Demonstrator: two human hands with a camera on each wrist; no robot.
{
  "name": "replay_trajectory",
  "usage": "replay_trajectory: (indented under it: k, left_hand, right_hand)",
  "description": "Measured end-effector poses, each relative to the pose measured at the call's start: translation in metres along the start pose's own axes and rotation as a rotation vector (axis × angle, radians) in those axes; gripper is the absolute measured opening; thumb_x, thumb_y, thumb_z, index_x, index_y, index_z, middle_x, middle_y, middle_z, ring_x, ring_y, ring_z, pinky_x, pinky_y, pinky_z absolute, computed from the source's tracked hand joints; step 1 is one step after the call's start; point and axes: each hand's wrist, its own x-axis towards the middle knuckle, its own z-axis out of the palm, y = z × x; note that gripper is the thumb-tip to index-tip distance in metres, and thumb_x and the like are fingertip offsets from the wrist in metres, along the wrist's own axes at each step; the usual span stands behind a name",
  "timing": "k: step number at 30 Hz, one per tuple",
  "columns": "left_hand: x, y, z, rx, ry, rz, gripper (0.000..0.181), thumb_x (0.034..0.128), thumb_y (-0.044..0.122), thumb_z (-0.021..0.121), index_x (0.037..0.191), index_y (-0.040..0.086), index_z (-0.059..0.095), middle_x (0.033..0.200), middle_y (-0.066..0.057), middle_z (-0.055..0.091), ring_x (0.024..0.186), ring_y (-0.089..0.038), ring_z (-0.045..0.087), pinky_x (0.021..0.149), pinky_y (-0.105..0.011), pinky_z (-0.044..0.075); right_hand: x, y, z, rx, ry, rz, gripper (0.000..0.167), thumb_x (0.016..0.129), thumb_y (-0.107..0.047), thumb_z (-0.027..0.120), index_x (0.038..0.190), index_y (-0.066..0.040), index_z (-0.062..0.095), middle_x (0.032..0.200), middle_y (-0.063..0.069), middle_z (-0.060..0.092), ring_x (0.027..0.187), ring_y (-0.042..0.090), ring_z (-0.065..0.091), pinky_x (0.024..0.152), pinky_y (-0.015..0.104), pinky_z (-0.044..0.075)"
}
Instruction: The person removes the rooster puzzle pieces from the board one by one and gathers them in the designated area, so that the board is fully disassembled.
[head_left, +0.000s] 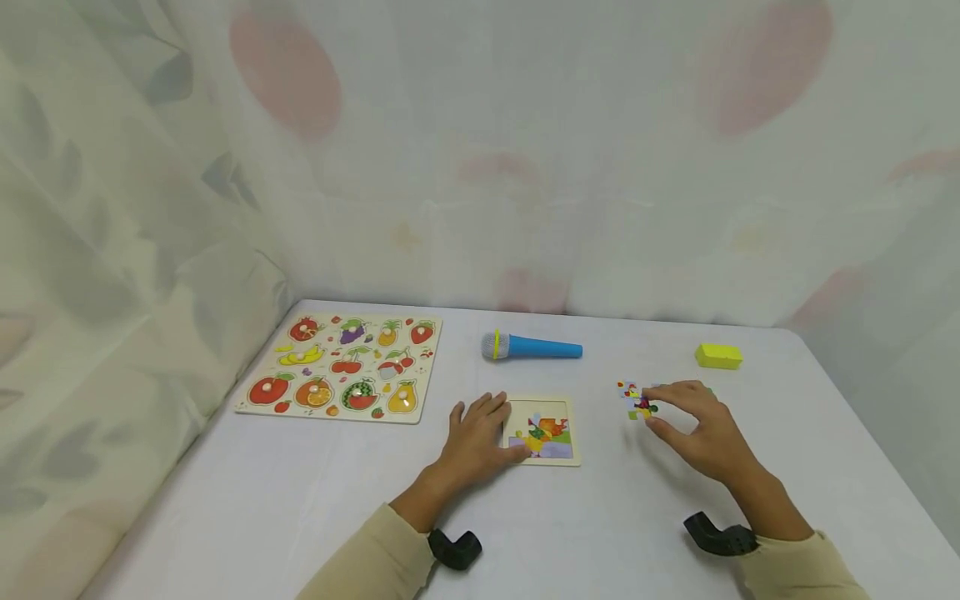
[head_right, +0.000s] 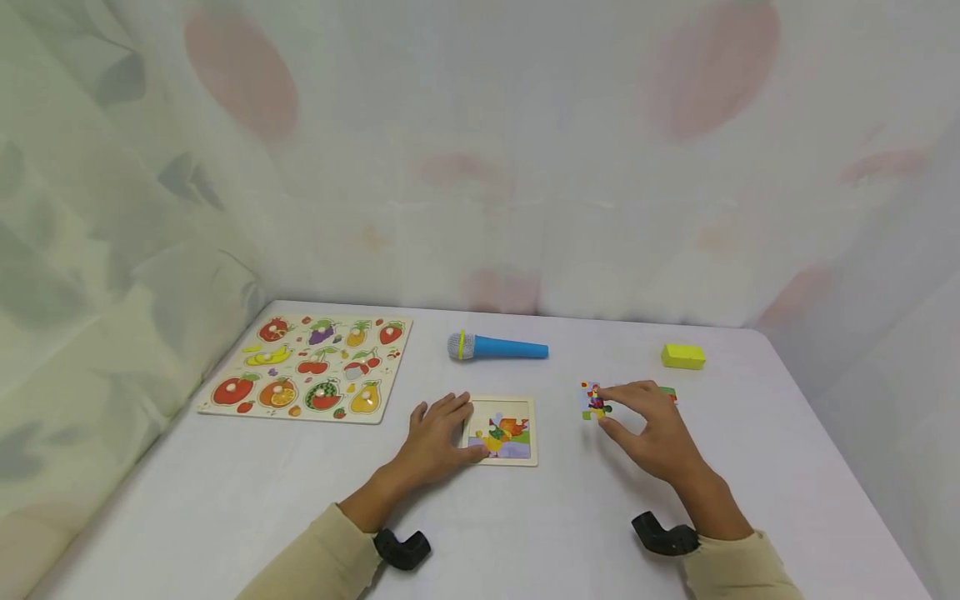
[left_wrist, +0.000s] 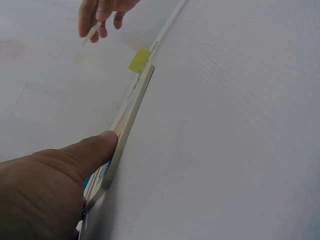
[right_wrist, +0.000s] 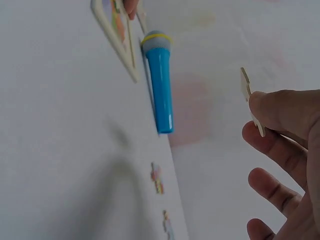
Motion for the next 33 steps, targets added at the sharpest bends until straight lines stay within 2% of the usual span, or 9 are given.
replay_trajectory:
  k: [7, 11, 16, 23, 27, 33]
  left_hand:
    - [0.000, -0.001, 0.002, 0.007, 0.000, -0.008, 0.076, 0.0801, 0.054, 0.072, 0.138, 0.007, 0.054, 0.147, -0.006, 0.043, 0.137, -0.028, 0.031, 0.106, -0.061, 0.014]
    - [0.000, -0.001, 0.002, 0.003, 0.000, -0.011, 0.077, 0.0802, 0.054, 0.072, 0.138, 0.007, 0.054, 0.148, -0.006, 0.042, 0.137, -0.028, 0.031, 0.106, -0.061, 0.014]
    - [0.000, -0.001, 0.001, 0.001, -0.004, -0.006, 0.077, 0.0805, 0.054, 0.071, 0.138, 0.007, 0.053, 0.148, -0.006, 0.042, 0.137, -0.027, 0.031, 0.106, -0.061, 0.014]
    - [0.002, -0.001, 0.002, 0.013, -0.006, -0.011, 0.077, 0.0800, 0.055, 0.071, 0.138, 0.007, 0.054, 0.148, -0.005, 0.042, 0.137, -0.027, 0.031, 0.106, -0.061, 0.013]
    - [0.002, 0.000, 0.001, 0.003, -0.007, -0.010, 0.077, 0.0801, 0.054, 0.071, 0.138, 0.007, 0.054, 0.148, -0.006, 0.042, 0.138, -0.028, 0.031, 0.106, -0.061, 0.013]
    - [0.001, -0.001, 0.002, 0.005, -0.007, -0.012, 0.078, 0.0803, 0.055, 0.071, 0.139, 0.007, 0.053, 0.148, -0.005, 0.041, 0.138, -0.027, 0.030, 0.107, -0.060, 0.012]
  right_hand:
    - [-0.013, 0.021, 0.007, 0.024, -0.059, 0.043, 0.042, 0.072, 0.002, 0.080, 0.113, -0.003, 0.070, 0.106, 0.000, 0.068, 0.103, 0.009, 0.051, 0.087, 0.015, 0.034]
    - [-0.019, 0.034, 0.014, 0.002, -0.064, 0.042, 0.041, 0.072, 0.000, 0.080, 0.112, -0.005, 0.071, 0.105, -0.001, 0.068, 0.102, 0.009, 0.052, 0.087, 0.015, 0.034]
    - [-0.025, 0.040, 0.021, -0.062, -0.062, 0.028, 0.040, 0.072, -0.002, 0.081, 0.111, -0.006, 0.071, 0.102, -0.002, 0.068, 0.098, 0.013, 0.051, 0.083, 0.022, 0.038]
    - [-0.029, 0.042, 0.024, -0.080, -0.127, 0.126, 0.036, 0.079, -0.007, 0.078, 0.114, -0.008, 0.070, 0.110, 0.001, 0.067, 0.103, 0.015, 0.051, 0.085, 0.037, 0.040]
    - [-0.028, 0.041, 0.026, -0.092, -0.147, 0.146, 0.036, 0.079, -0.005, 0.077, 0.114, -0.006, 0.070, 0.110, 0.004, 0.067, 0.103, 0.022, 0.053, 0.085, 0.048, 0.041]
    - [-0.029, 0.043, 0.027, -0.105, -0.167, 0.158, 0.037, 0.078, -0.003, 0.077, 0.115, -0.005, 0.070, 0.110, 0.005, 0.067, 0.104, 0.025, 0.053, 0.085, 0.049, 0.041]
